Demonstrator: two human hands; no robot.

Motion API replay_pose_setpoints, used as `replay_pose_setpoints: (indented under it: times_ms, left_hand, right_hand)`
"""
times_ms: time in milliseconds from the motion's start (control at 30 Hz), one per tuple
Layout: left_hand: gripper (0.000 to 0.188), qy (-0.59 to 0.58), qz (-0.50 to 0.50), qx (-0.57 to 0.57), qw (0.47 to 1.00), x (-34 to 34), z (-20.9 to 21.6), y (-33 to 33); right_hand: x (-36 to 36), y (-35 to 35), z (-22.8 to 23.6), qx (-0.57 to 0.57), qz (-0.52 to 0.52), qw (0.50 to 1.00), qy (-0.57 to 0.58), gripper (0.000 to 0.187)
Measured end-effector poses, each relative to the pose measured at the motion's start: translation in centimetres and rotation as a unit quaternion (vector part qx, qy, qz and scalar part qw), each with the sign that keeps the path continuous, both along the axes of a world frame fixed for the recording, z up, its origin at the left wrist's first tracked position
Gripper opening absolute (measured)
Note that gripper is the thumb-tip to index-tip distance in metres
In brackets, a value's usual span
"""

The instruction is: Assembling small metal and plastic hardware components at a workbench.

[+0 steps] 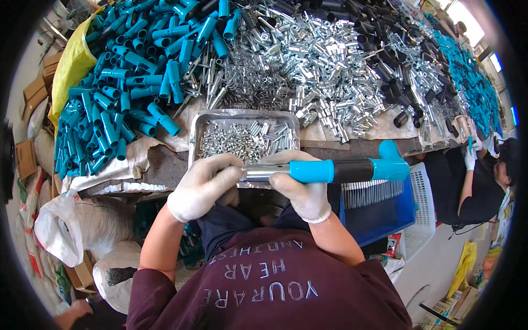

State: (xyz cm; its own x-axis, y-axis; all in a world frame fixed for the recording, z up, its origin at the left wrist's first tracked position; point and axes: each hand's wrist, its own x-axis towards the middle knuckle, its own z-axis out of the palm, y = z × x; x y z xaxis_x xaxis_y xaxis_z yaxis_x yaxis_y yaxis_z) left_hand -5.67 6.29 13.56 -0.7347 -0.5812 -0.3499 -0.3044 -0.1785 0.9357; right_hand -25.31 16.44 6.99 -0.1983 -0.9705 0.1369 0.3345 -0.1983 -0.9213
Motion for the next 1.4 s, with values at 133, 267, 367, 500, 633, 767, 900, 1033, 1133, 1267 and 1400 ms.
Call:
replay_pose_setpoints:
  times_ms: [133,267,367,500,633,767,900,1033,1133,1267,1400]
  left_hand:
    - [0.025,0.079,-0.017,-0.359,0.930,-0.6,-1.0,-0.8]
    - [0.034,0.077,0.025,-0.438,0.895,-1.1,-0.8,-0.1]
    - [0.029,0.034,0.018,-0.463,0.885,0.2,-1.0,0.4]
    - [0.034,0.146,-0.057,-0.313,0.937,-1.1,-4.3,-0.9]
    - [0.047,0.090,-0.143,0.152,0.974,0.2,-2.9,-0.2]
    - [0.048,0.096,-0.165,0.140,0.972,-0.8,-2.8,-0.4]
    - [0.025,0.058,-0.021,-0.488,0.871,-1.1,-1.9,0.3]
    - [0.033,0.124,-0.019,-0.370,0.920,-1.5,0.2,0.5]
    - [0.027,0.026,-0.028,-0.310,0.950,-2.1,-0.8,0.5]
    - [0.022,0.021,-0.027,-0.340,0.940,-2.6,-0.9,0.8]
    - [0.021,0.116,0.006,-0.424,0.898,-3.2,-1.0,0.9]
  right_hand:
    - [0.4,-0.9,0.4,0.040,0.015,0.982,-0.182,0.036]
    - [0.5,-0.8,-0.4,0.069,-0.018,0.973,-0.219,0.037]
    - [0.5,-0.4,-3.5,0.070,-0.024,0.965,-0.251,0.037]
    - [-0.2,0.4,-4.5,-0.050,-0.195,0.979,0.037,0.026]
    - [-3.0,0.6,-4.5,-0.144,-0.073,0.952,0.261,0.045]
    - [-3.8,1.5,-5.5,-0.147,-0.045,0.972,0.181,0.052]
    - [-1.7,1.1,-1.8,0.000,-0.105,0.962,0.251,0.054]
    - [-1.6,0.9,-2.0,0.035,-0.059,0.996,-0.053,0.044]
    - [-1.3,0.6,-2.2,-0.001,-0.079,0.997,-0.010,0.045]
    - [-1.7,0.8,-3.5,0.025,-0.082,0.986,-0.140,0.047]
    - [-2.7,1.1,-3.7,0.038,-0.097,0.986,-0.128,0.042]
